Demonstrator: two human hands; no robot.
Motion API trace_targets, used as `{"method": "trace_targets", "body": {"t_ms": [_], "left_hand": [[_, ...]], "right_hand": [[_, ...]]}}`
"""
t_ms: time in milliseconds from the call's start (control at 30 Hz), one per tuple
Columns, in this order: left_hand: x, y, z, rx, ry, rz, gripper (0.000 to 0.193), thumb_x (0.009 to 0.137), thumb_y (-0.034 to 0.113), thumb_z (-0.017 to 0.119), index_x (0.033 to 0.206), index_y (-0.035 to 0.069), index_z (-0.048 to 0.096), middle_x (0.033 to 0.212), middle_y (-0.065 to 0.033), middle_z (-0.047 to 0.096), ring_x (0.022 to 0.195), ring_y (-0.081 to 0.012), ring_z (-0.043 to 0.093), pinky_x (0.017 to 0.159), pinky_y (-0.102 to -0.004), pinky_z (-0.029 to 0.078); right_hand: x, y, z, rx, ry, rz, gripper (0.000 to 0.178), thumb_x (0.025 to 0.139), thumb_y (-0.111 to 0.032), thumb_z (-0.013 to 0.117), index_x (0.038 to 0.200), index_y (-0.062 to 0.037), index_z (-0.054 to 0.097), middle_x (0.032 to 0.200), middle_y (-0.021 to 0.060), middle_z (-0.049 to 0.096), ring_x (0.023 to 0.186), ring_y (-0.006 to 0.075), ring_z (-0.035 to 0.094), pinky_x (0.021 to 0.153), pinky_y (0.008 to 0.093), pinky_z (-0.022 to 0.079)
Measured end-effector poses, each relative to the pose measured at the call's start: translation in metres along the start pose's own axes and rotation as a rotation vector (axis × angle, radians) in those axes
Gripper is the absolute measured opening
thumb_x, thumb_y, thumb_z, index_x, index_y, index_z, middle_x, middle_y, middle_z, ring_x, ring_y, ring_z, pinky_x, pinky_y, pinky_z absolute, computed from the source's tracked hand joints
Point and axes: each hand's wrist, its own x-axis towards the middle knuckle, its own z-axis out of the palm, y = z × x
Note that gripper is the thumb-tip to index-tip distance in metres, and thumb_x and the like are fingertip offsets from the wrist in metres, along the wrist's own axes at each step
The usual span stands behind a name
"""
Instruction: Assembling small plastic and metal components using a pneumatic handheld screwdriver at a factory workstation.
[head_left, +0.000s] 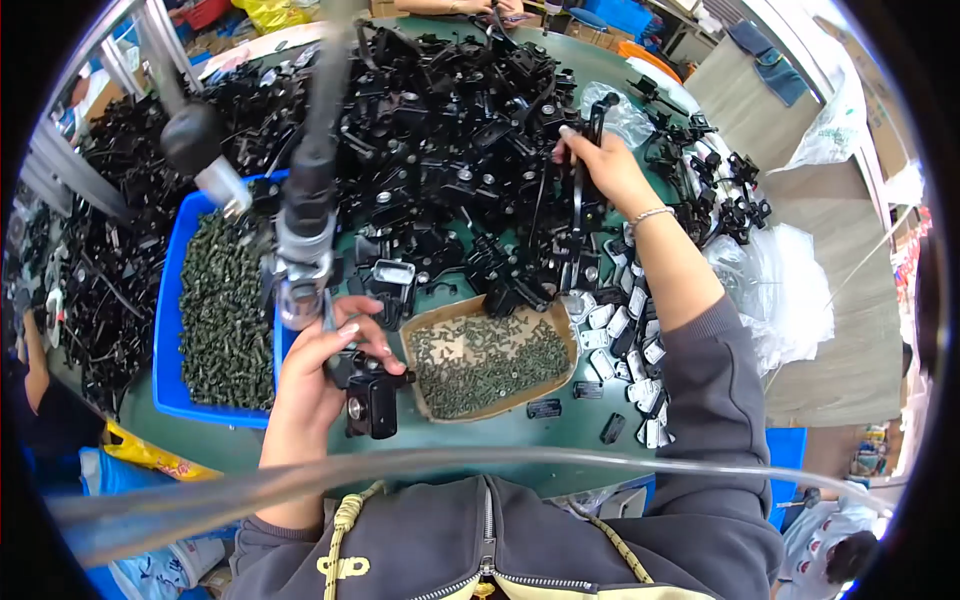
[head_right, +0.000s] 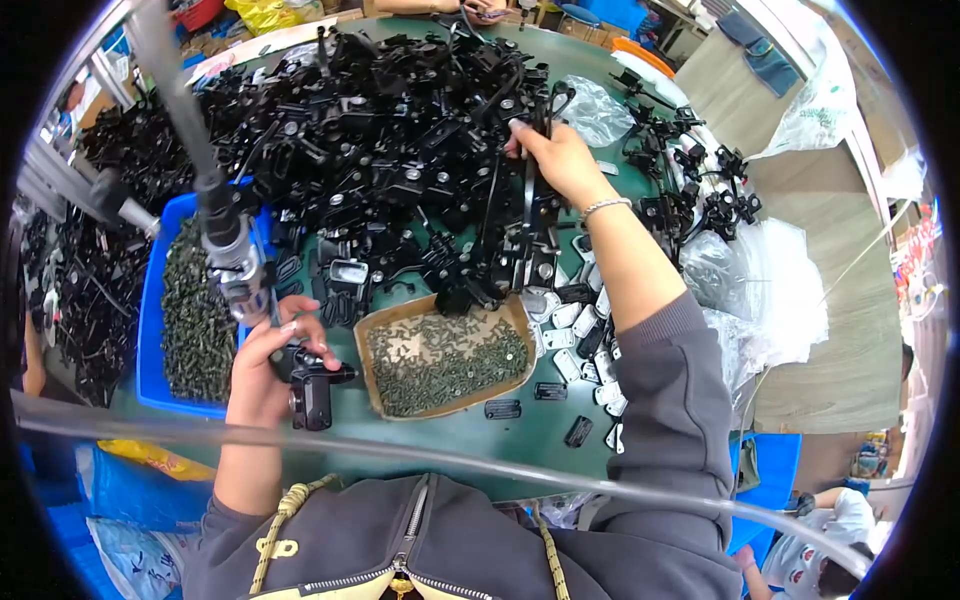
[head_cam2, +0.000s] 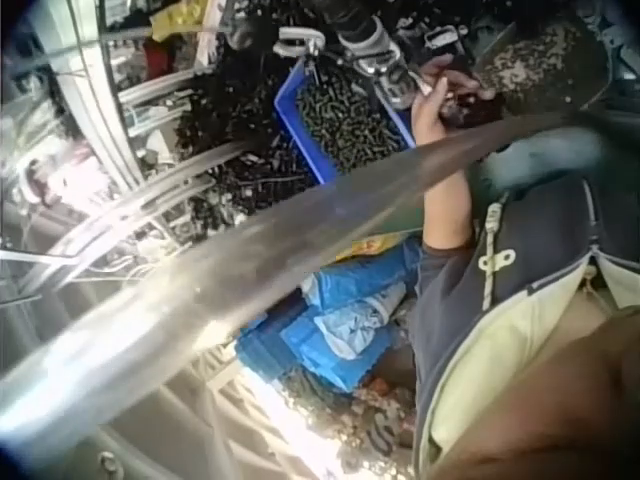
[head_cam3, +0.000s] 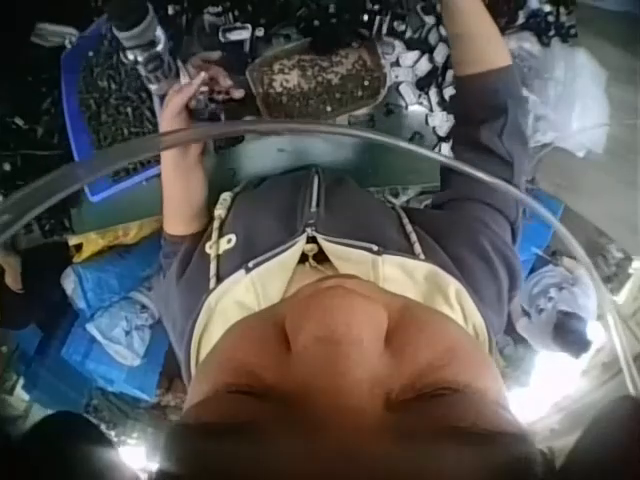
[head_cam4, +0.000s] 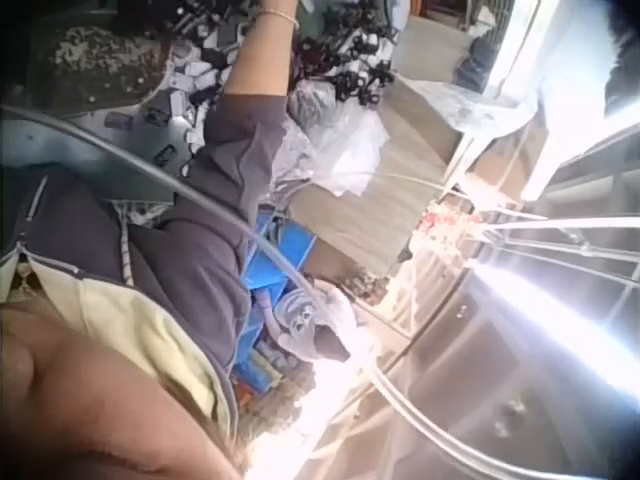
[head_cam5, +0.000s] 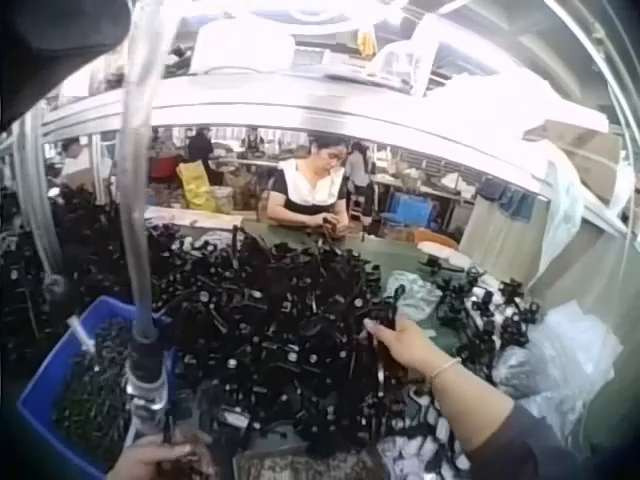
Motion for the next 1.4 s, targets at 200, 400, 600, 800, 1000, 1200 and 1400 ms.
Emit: {"method": "trace_targets", "body": {"t_ms": [200, 400, 600, 800, 1000, 1200, 1400], "left_hand": [[-0.026, 0.004, -0.006, 0.07, -0.054, -0.125, 0.037, 0.087, 0.014, 0.06, 0.119, -0.001, 0.05, 0.083, -0.0113, 0.061, 0.075, -0.0288, 0.067, 0.073, -0.039, 0.054], [-0.054, -0.013, -0.039, 0.307, -0.198, -0.29, 0.031, 0.086, 0.01, 0.059, 0.115, 0.002, 0.051, 0.088, -0.0067, 0.058, 0.083, -0.0202, 0.062, 0.077, -0.0326, 0.049], [-0.075, -0.019, -0.052, 0.832, -0.543, -0.484, 0.023, 0.095, 0.022, 0.06, 0.109, 0.004, 0.059, 0.09, -0.0013, 0.057, 0.086, -0.0122, 0.053, 0.081, -0.0276, 0.044], [-0.064, -0.038, -0.048, 1.08, -0.615, -0.453, 0.036, 0.099, 0.039, 0.058, 0.112, 0.007, 0.067, 0.091, -0.0043, 0.062, 0.087, -0.0154, 0.057, 0.086, -0.0302, 0.046], [-0.048, -0.047, -0.043, 1.566, -0.471, 0.037, 0.038, 0.096, 0.04, 0.06, 0.113, 0.008, 0.069, 0.1, -0.0109, 0.066, 0.095, -0.0261, 0.064, 0.089, -0.0351, 0.048], [-0.067, -0.022, -0.041, 1.337, -0.243, 0.163, 0.026, 0.092, 0.03, 0.065, 0.109, 0.011, 0.071, 0.106, -0.0122, 0.064, 0.102, -0.0302, 0.061, 0.094, -0.0426, 0.047], [-0.125, -0.049, -0.025, 1.811, -0.273, 0.704, 0.041, 0.085, 0.021, 0.072, 0.123, 0.01, 0.063, 0.117, -0.0087, 0.062, 0.12, -0.0305, 0.054, 0.105, -0.0433, 0.04]], "right_hand": [[-0.038, -0.037, -0.016, -0.039, 0.383, -0.08, 0.039, 0.101, -0.035, 0.059, 0.08, -0.0021, 0.063, 0.077, 0.0038, 0.067, 0.072, 0.0127, 0.06, 0.072, 0.0273, 0.047], [-0.132, -0.122, -0.05, 0.052, 0.235, -0.296, 0.038, 0.103, -0.027, 0.053, 0.078, 0.0009, 0.059, 0.078, 0.0072, 0.061, 0.076, 0.017, 0.058, 0.076, 0.0284, 0.046], [-0.258, -0.158, 0.002, -0.441, -0.412, -0.122, 0.014, 0.083, -0.01, 0.068, 0.082, 0.0015, 0.061, 0.077, 0.0126, 0.062, 0.07, 0.0269, 0.058, 0.07, 0.0329, 0.047], [-0.3, -0.126, 0.099, -0.605, -0.683, -0.291, 0.018, 0.069, -0.008, 0.072, 0.083, -0.0023, 0.06, 0.077, 0.0133, 0.062, 0.077, 0.0364, 0.061, 0.07, 0.0417, 0.049], [-0.295, -0.116, 0.177, -0.884, -0.638, -0.496, 0.026, 0.067, -0.014, 0.073, 0.088, -0.0075, 0.059, 0.086, 0.0069, 0.06, 0.09, 0.0283, 0.062, 0.079, 0.0397, 0.05], [-0.292, -0.099, 0.197, -0.952, -0.195, -0.68, 0.034, 0.071, -0.022, 0.076, 0.1, -0.0118, 0.064, 0.111, 0.0049, 0.06, 0.118, 0.0225, 0.053, 0.107, 0.0436, 0.037], [-0.305, -0.08, 0.19, -0.85, -0.132, -0.588, 0.045, 0.07, -0.025, 0.078, 0.111, -0.0143, 0.065, 0.121, 0.0065, 0.059, 0.127, 0.025, 0.05, 0.113, 0.0499, 0.031]]}}
